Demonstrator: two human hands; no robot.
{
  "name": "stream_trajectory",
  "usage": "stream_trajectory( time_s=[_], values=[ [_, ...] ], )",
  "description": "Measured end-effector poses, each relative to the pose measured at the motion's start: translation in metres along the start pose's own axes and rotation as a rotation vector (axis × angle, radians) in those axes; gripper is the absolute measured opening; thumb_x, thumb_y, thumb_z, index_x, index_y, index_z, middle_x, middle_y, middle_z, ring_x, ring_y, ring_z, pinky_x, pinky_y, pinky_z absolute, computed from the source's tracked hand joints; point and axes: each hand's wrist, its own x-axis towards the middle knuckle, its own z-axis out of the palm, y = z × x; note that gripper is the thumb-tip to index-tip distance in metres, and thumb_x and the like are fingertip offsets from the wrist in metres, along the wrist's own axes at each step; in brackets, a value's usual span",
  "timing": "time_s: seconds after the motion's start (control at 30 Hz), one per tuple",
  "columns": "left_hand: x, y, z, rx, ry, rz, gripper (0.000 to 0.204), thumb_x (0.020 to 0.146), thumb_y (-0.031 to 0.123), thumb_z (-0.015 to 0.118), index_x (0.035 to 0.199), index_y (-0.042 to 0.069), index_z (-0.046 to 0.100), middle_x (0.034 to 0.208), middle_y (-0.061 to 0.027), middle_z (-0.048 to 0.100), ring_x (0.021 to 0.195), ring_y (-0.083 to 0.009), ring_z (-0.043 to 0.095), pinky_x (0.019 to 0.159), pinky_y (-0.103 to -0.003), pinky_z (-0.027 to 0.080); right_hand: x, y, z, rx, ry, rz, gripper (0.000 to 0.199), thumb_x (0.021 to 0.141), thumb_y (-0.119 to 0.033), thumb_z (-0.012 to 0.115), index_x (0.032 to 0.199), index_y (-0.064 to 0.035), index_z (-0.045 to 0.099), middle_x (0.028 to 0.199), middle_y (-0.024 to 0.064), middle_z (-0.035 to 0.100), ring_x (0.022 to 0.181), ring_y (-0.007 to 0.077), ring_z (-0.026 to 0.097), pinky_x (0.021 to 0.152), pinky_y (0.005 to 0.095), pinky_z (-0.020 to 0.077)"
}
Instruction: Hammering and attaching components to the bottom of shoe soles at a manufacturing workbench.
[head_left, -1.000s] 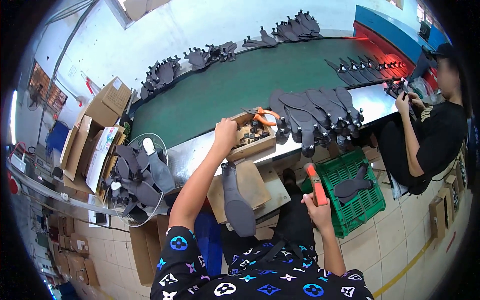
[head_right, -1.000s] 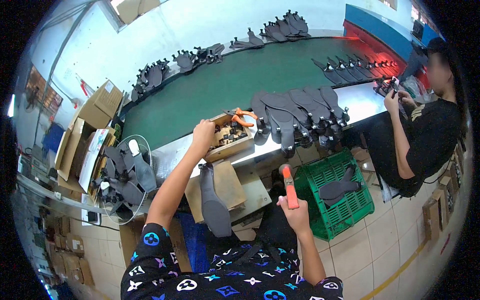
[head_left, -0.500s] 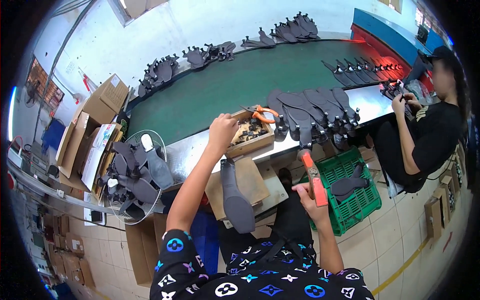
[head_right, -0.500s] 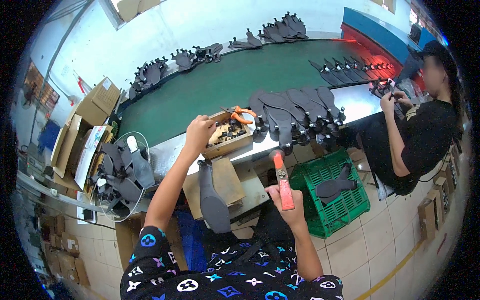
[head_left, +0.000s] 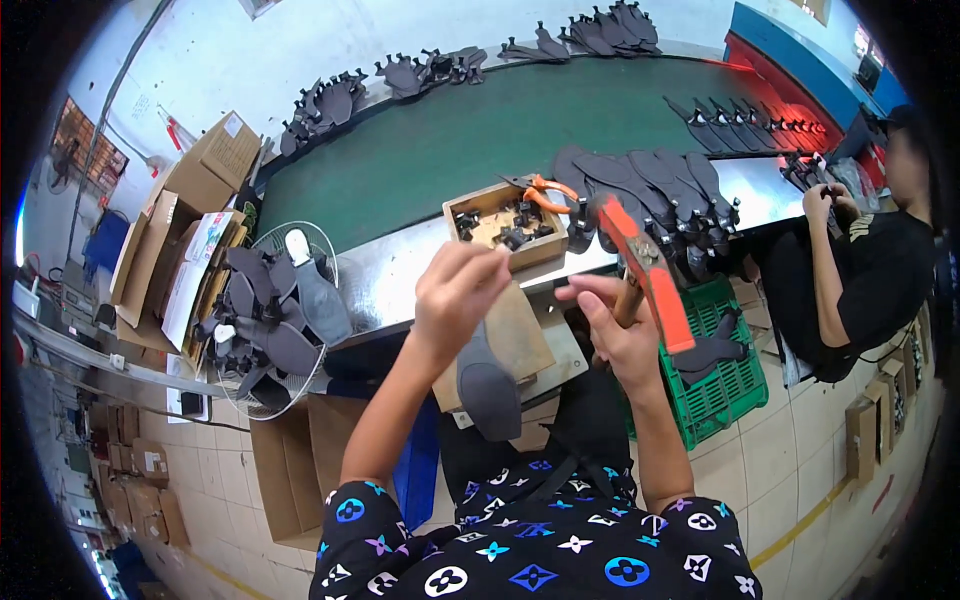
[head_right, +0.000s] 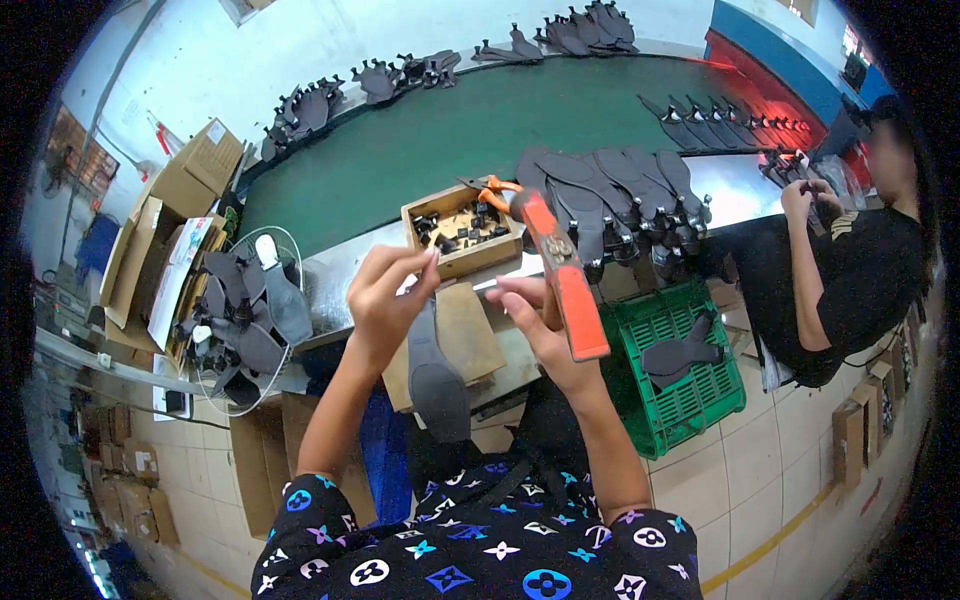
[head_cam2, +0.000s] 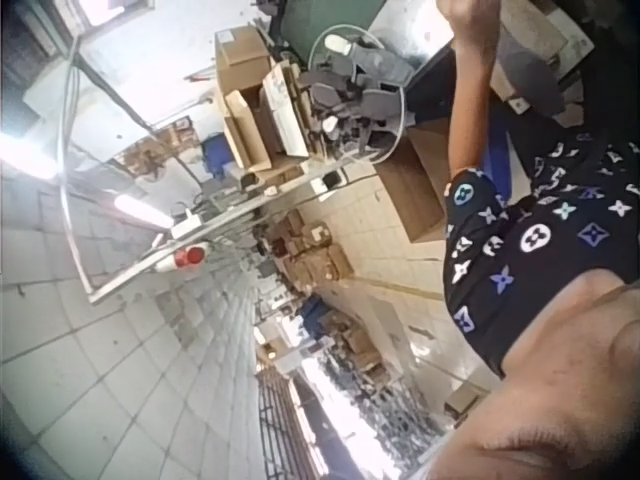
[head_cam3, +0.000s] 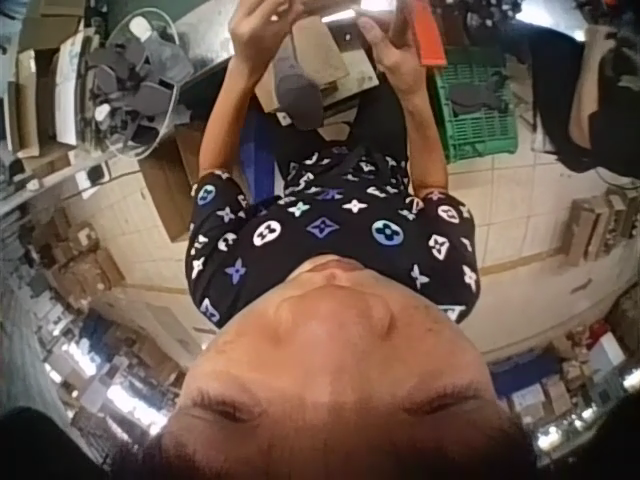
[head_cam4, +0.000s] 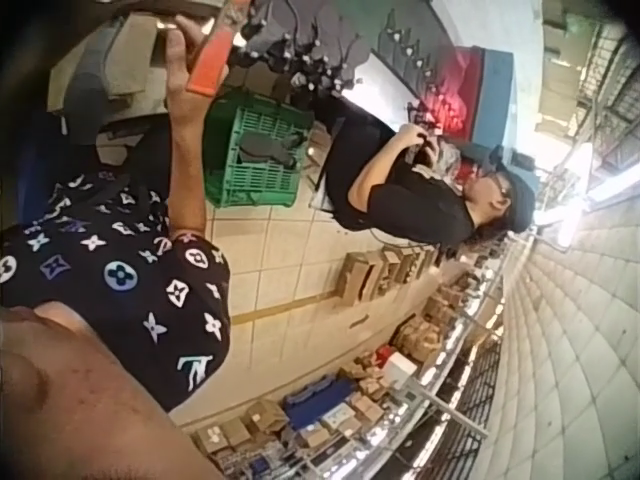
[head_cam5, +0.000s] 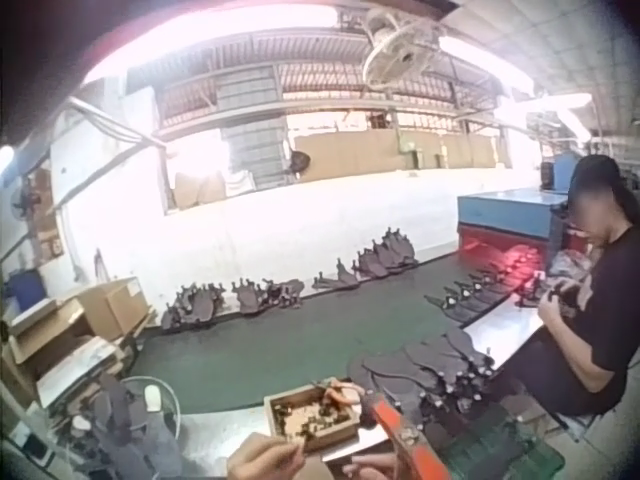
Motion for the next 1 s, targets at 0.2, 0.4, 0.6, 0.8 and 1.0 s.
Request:
stream_trajectory(
  time_s=[0.2,0.4,0.6,0.8,1.0],
  values=[
    [-0.017,0.048,-0.032,0.001,0.059,0.195,0.023,0.069,-0.007,0.081,0.090,-0.003,0.071,0.084,-0.0074,0.064,0.068,-0.0209,0.063,0.057,-0.031,0.052,0.003,-0.035,0.029,0.084,-0.135,0.113,0.024,0.096,-0.013,0.067,0.114,0.0032,0.066,0.084,0.0076,0.070,0.045,0.0013,0.042,0.040,0.0184,0.0305],
    [-0.041,0.048,-0.042,0.049,0.054,0.254,0.023,0.072,-0.002,0.080,0.095,-0.001,0.073,0.088,-0.0055,0.065,0.073,-0.0202,0.064,0.064,-0.031,0.053,0.000,-0.028,0.035,0.140,-0.224,0.277,0.019,0.092,-0.010,0.071,0.104,0.0041,0.069,0.076,0.0049,0.066,0.046,0.0023,0.045,0.041,0.0189,0.0323],
    [-0.075,-0.005,-0.025,0.173,-0.056,-0.614,0.037,0.077,0.021,0.082,0.104,-0.002,0.070,0.100,-0.0164,0.070,0.096,-0.0370,0.065,0.091,-0.042,0.050,0.025,0.010,0.033,-0.062,-0.214,0.312,0.022,0.088,-0.012,0.074,0.105,0.0015,0.070,0.094,0.0066,0.069,0.081,0.0082,0.062,0.069,0.0231,0.0505],
    [-0.108,-0.063,-0.005,-0.159,-0.240,-0.691,0.034,0.082,0.015,0.080,0.109,-0.002,0.070,0.101,-0.0154,0.074,0.094,-0.0229,0.070,0.086,-0.034,0.052,0.055,0.057,0.057,-0.222,-0.376,0.260,0.024,0.089,-0.016,0.074,0.103,0.0020,0.070,0.083,0.0027,0.067,0.071,0.0065,0.057,0.062,0.0259,0.0450],
    [-0.116,-0.036,-0.011,-0.218,-0.229,-0.910,0.027,0.078,0.011,0.080,0.102,0.001,0.074,0.091,-0.0132,0.075,0.083,-0.0220,0.072,0.079,-0.033,0.054,0.062,0.093,0.063,-0.322,-0.486,0.050,0.023,0.090,-0.017,0.072,0.102,0.0028,0.068,0.081,0.0045,0.067,0.072,0.0100,0.057,0.066,0.0296,0.0470]
  ],
)
